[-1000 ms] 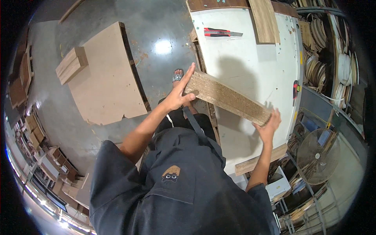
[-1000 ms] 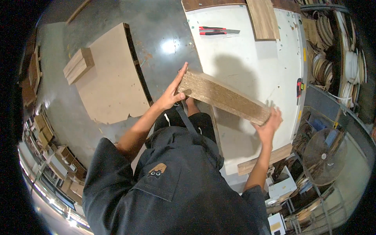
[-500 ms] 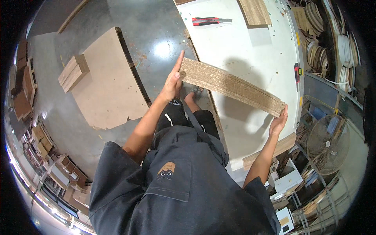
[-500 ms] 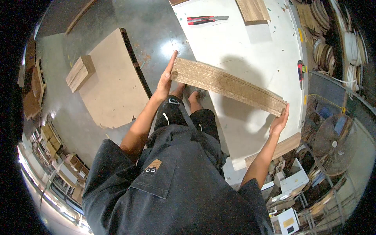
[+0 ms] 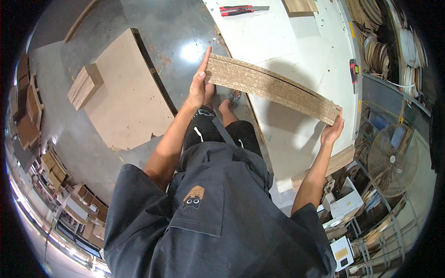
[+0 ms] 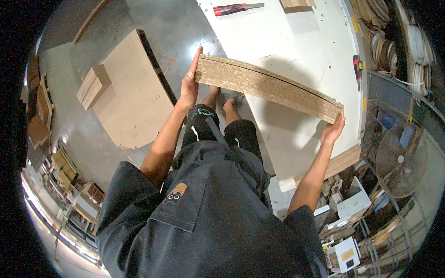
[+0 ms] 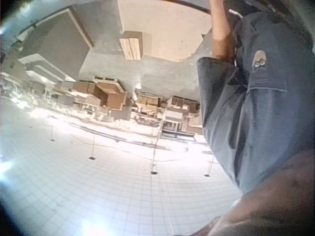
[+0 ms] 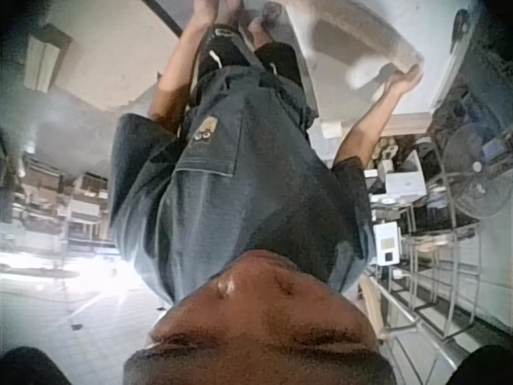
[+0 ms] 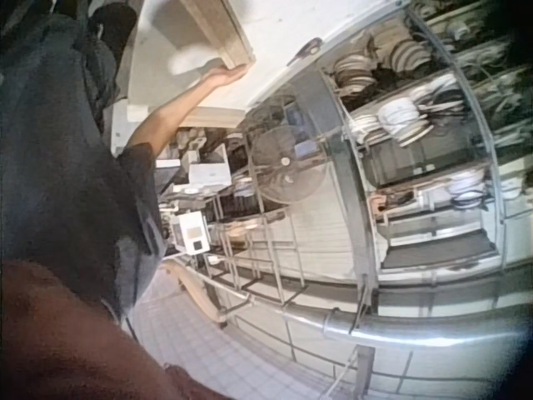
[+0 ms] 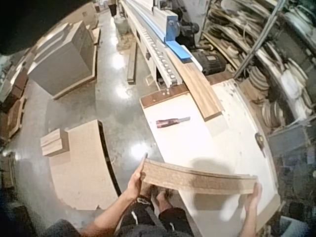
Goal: Inspecting and marking wood panels on a workbench in a furniture manufacturing facility.
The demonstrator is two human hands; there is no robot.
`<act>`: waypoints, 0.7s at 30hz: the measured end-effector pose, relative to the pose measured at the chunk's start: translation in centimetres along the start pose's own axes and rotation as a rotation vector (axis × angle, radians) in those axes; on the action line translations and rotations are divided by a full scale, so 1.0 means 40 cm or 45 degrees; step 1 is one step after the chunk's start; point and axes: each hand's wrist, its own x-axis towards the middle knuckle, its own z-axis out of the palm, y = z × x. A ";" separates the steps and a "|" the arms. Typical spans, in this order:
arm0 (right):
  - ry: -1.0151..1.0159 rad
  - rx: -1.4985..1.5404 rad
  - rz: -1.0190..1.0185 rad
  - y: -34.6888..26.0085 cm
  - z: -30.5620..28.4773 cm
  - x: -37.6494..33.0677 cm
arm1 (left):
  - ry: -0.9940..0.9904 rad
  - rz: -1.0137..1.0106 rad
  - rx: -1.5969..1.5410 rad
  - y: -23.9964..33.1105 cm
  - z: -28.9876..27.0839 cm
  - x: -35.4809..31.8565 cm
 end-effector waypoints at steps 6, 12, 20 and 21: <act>-0.056 -0.059 0.009 0.000 -0.022 0.006 | -0.024 0.049 0.013 -0.012 -0.005 0.005; -0.095 -1.116 -0.753 -0.083 0.083 -0.013 | 0.003 0.036 0.047 -0.023 -0.012 0.003; -0.896 -1.510 -1.015 -0.160 0.733 -0.276 | 0.020 0.005 0.024 0.007 0.010 0.007; -0.927 -1.570 -0.987 -0.151 0.767 -0.283 | 0.014 0.007 0.052 0.012 0.012 0.009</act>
